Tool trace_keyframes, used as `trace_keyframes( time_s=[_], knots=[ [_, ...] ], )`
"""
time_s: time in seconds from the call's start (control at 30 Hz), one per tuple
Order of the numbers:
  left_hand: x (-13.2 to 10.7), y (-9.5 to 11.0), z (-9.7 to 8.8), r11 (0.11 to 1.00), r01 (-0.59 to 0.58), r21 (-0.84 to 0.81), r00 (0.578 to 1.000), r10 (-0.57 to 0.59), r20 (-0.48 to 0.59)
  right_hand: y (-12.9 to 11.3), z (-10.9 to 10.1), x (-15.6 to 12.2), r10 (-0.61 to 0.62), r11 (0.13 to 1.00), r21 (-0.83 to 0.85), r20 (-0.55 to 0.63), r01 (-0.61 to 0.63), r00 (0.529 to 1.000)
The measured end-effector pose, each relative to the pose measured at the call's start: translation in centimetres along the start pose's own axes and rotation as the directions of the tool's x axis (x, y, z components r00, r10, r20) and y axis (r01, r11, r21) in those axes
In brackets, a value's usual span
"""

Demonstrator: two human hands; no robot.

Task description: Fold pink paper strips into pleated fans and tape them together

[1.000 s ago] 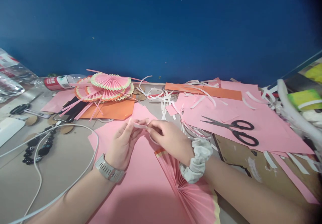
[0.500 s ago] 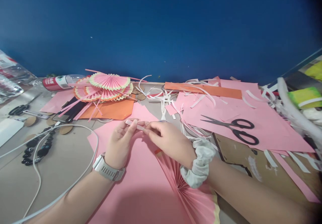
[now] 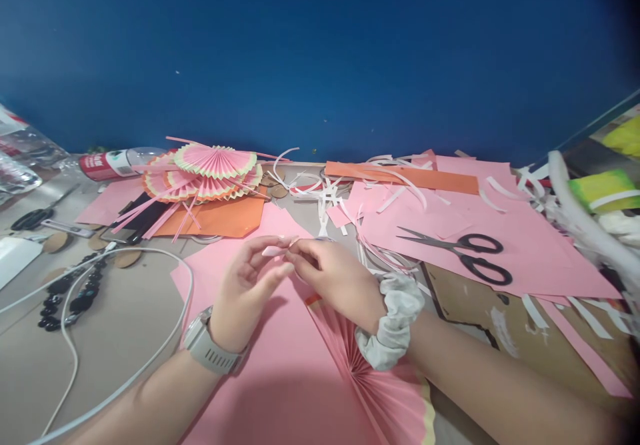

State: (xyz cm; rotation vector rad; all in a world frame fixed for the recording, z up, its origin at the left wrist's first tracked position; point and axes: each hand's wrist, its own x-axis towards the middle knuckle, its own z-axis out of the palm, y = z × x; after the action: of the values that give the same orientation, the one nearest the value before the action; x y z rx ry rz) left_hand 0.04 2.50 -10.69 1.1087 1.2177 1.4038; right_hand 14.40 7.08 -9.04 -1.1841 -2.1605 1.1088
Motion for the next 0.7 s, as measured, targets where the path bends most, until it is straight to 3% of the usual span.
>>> trace_keyframes(
  time_s=[0.13, 0.23, 0.33, 0.43, 0.57, 0.7],
  knots=[
    [0.3, 0.0, -0.1, 0.995, 0.041, 0.092, 0.998, -0.037, -0.046, 0.0, 0.1, 0.0, 0.000, 1.000, -0.015, 0.009, 0.000, 1.000],
    [0.5, 0.0, 0.0, 0.995, -0.005, 0.100, 0.997, 0.014, -0.082, -0.2, 0.0, 0.0, -0.001, 1.000, -0.024, 0.019, 0.001, 1.000],
    [0.4, 0.0, 0.2, 0.991, -0.051, 0.127, 0.998, 0.054, -0.017, -0.6, -0.2, -0.1, -0.002, 1.000, -0.025, 0.021, 0.003, 1.000],
    [0.4, -0.1, 0.1, 0.992, -0.015, 0.128, 0.998, 0.007, 0.064, -1.1, -0.2, -0.3, -0.008, 1.000, -0.028, 0.032, 0.009, 0.999],
    [0.5, -0.6, -0.2, 0.997, 0.042, 0.063, 0.998, -0.045, 0.051, -1.3, 0.0, -0.6, -0.009, 1.000, -0.028, 0.037, 0.010, 0.999],
    [0.4, -0.7, -0.2, 0.994, -0.070, 0.078, 0.997, 0.071, -0.007, -1.7, -0.1, -0.8, 0.043, 0.999, -0.010, 0.035, -0.042, 0.998]
  ],
)
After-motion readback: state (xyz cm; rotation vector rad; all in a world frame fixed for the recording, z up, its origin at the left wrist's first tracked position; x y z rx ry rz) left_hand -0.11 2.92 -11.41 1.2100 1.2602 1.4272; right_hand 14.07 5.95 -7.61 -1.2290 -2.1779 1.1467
